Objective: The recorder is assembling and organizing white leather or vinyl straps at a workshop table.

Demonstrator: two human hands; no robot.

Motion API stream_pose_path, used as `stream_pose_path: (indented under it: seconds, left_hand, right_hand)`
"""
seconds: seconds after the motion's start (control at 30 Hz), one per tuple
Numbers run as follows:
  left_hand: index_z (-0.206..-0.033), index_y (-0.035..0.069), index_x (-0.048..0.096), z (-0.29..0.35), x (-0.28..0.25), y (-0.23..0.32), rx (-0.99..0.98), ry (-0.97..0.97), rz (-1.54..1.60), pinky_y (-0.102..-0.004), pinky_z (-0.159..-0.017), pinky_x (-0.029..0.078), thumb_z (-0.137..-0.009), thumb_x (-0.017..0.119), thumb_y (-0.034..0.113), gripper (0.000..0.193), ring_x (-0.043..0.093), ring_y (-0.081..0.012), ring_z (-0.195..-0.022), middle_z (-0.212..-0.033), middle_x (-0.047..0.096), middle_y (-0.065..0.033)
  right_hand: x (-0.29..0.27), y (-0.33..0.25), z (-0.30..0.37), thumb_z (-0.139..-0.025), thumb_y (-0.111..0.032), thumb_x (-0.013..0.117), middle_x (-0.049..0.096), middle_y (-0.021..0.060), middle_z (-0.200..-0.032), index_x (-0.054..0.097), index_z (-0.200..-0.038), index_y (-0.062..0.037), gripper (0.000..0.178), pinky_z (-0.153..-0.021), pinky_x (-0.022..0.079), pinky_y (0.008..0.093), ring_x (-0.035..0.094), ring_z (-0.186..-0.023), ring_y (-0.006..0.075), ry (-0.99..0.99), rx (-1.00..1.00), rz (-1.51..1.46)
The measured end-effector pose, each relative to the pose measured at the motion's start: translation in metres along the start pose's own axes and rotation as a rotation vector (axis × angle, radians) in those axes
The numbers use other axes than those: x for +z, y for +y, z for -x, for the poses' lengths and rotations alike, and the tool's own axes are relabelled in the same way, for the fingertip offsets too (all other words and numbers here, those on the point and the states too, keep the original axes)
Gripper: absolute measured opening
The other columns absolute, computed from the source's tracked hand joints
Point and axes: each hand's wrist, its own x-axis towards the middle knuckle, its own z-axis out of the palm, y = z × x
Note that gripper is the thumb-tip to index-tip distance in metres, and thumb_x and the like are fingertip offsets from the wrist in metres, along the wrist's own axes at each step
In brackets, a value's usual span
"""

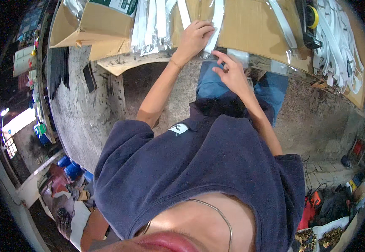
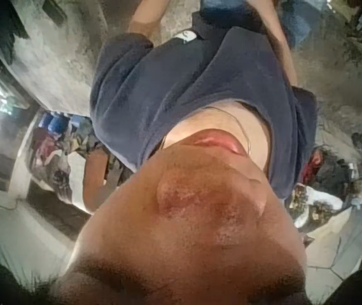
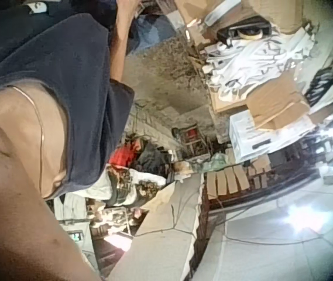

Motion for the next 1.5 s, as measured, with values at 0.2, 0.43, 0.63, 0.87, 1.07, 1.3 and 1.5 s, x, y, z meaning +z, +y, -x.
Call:
stream_pose_path:
  seconds: [0.2, 0.43, 0.63, 0.87, 1.07, 1.3, 1.5]
  left_hand:
    - [-0.087, 0.006, 0.071, 0.002, -0.002, -0.003, -0.011, -0.023, -0.008, -0.0331, -0.076, 0.052, -0.078, 0.070, 0.010, 0.010, 0.063, -0.0232, -0.087, -0.093, 0.069, -0.0027]
    - [-0.090, 0.006, 0.070, 0.003, -0.008, 0.008, -0.141, -0.105, 0.008, -0.0343, -0.082, 0.050, -0.081, 0.071, 0.017, 0.015, 0.061, -0.0243, -0.093, -0.099, 0.067, -0.0046]
    - [-0.096, 0.004, 0.069, 0.005, -0.010, 0.016, -0.195, -0.083, 0.061, -0.0355, -0.087, 0.048, -0.081, 0.071, 0.017, 0.020, 0.059, -0.0261, -0.100, -0.106, 0.064, -0.0077]
    - [-0.104, 0.007, 0.066, 0.008, -0.017, 0.036, -0.109, -0.126, -0.120, -0.0405, -0.092, 0.045, -0.079, 0.071, 0.019, 0.028, 0.053, -0.0333, -0.110, -0.116, 0.058, -0.0149]
    - [-0.110, 0.006, 0.064, 0.011, -0.021, 0.036, -0.241, -0.166, -0.016, -0.0411, -0.097, 0.043, -0.082, 0.069, 0.020, 0.031, 0.050, -0.0346, -0.116, -0.122, 0.055, -0.0166]
    - [-0.112, 0.001, 0.061, 0.029, -0.044, 0.053, -0.538, -0.007, 0.138, -0.0313, -0.083, 0.048, -0.081, 0.071, 0.015, 0.035, 0.057, -0.0224, -0.101, -0.115, 0.056, -0.0127]
    - [-0.127, 0.003, 0.049, 0.093, -0.044, 0.056, -0.744, -0.147, 0.540, -0.0213, -0.062, 0.046, -0.065, 0.084, 0.002, 0.072, 0.050, -0.0066, -0.067, -0.098, 0.049, 0.0004]
  right_hand:
    - [0.010, 0.028, -0.009, -0.079, -0.001, 0.073, 0.054, 0.0026, -0.085, 0.069, -0.110, -0.0050, 0.031, -0.051, 0.037, 0.0222, 0.042, -0.057, 0.0074, 0.121, -0.438, 0.153]
    - [0.009, 0.015, -0.009, -0.078, -0.001, 0.073, 0.055, 0.0031, -0.083, 0.067, -0.112, -0.0059, 0.035, -0.050, 0.038, 0.0243, 0.041, -0.055, 0.0097, 0.078, -0.409, 0.145]
    - [0.020, 0.032, -0.017, -0.079, -0.008, 0.074, 0.057, 0.0071, -0.079, 0.070, -0.100, -0.0053, 0.022, -0.053, 0.044, 0.0303, 0.052, -0.057, 0.0173, 0.161, -0.489, 0.155]
    - [0.020, 0.033, -0.008, -0.077, -0.009, 0.075, 0.057, 0.0084, -0.081, 0.069, -0.093, -0.0037, 0.018, -0.056, 0.047, 0.0332, 0.057, -0.061, 0.0219, 0.249, -0.475, 0.263]
    - [0.022, 0.025, -0.006, -0.078, -0.006, 0.071, 0.057, 0.0066, -0.083, 0.069, -0.101, -0.0087, 0.023, -0.062, 0.049, 0.0360, 0.061, -0.069, 0.0232, 0.275, -0.632, 0.452]
    - [0.024, 0.034, -0.016, -0.074, -0.002, 0.073, 0.058, 0.0069, -0.080, 0.067, -0.087, -0.0049, 0.014, -0.058, 0.048, 0.0349, 0.060, -0.064, 0.0240, 0.336, -0.647, 0.328]
    - [0.022, 0.033, -0.009, -0.077, -0.003, 0.072, 0.061, 0.0096, -0.084, 0.066, -0.092, -0.0031, 0.016, -0.059, 0.048, 0.0340, 0.059, -0.066, 0.0248, 0.299, -0.390, 0.158]
